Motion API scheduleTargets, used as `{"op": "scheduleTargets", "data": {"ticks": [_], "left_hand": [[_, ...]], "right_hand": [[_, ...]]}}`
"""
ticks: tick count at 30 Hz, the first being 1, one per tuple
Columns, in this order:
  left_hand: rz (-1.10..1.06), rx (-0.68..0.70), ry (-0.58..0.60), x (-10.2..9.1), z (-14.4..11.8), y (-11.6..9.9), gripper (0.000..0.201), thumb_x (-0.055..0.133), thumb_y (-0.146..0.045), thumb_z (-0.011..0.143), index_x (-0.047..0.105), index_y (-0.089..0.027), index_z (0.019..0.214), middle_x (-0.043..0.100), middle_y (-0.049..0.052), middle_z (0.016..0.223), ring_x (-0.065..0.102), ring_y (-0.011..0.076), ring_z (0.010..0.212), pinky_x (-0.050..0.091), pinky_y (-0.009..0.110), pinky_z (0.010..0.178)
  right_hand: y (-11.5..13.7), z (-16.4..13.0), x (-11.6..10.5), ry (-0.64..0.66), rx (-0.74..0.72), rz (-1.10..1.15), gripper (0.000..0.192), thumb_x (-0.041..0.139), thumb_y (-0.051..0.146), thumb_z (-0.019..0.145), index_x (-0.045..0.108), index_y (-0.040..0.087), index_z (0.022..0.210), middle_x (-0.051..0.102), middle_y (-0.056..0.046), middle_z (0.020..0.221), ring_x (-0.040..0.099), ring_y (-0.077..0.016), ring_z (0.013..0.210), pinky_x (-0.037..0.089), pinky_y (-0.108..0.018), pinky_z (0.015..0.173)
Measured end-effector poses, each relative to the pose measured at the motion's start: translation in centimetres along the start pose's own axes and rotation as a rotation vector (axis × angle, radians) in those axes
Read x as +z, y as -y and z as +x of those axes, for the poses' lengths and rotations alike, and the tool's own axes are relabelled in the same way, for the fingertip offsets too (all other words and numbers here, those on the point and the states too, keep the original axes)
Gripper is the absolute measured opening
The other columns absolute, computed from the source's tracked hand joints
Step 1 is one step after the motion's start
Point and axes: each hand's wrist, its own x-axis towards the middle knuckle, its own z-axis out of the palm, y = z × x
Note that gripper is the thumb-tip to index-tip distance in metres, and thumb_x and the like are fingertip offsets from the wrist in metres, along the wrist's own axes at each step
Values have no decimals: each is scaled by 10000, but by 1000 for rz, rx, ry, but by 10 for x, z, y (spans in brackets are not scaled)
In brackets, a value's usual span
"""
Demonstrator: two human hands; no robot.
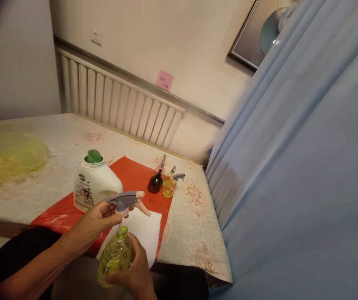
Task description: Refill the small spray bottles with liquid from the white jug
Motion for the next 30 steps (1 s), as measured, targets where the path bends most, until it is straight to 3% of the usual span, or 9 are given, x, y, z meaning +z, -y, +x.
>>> {"op": "scheduleTargets", "data": {"ticks": [10, 17, 23, 30], "left_hand": [[46, 100, -55, 10, -2, -29, 343, 754, -282, 726, 635, -209, 1039, 709, 78, 1178, 638, 249, 1043, 483, 365, 931], [126, 174, -61, 14, -8, -38, 325, 710, -303, 797, 613, -211, 1093, 690, 80, 1201, 615, 248, 1102, 470, 370, 967], [149, 86, -3, 13, -8, -39, 277, 728, -294, 768, 642, -195, 1012, 733, 64, 1034, 659, 228, 948, 519, 333, 832], [38, 222, -316, -12, 2, -34, 258, 755, -349, 775, 649, -196, 954, 699, 2, 832, 633, 149, 731, 496, 233, 660]], "right_hand": [[2, -3, -2, -17, 17, -26, 884, 900, 303, 396, 609, 195, 1224, 674, -33, 1085, 593, -289, 1036, 466, -365, 917], [4, -5, -2, -9, -2, -62, 862, 903, 328, 417, 608, 198, 1216, 677, -21, 1081, 602, -272, 1035, 474, -339, 910], [6, -7, -2, -39, 10, -92, 854, 900, 224, 397, 618, 227, 1203, 673, -16, 1126, 583, -300, 1118, 447, -380, 991], [1, -5, -5, -76, 66, -121, 876, 838, 106, 425, 585, 219, 1256, 687, -17, 1127, 613, -287, 1087, 481, -370, 958]]}}
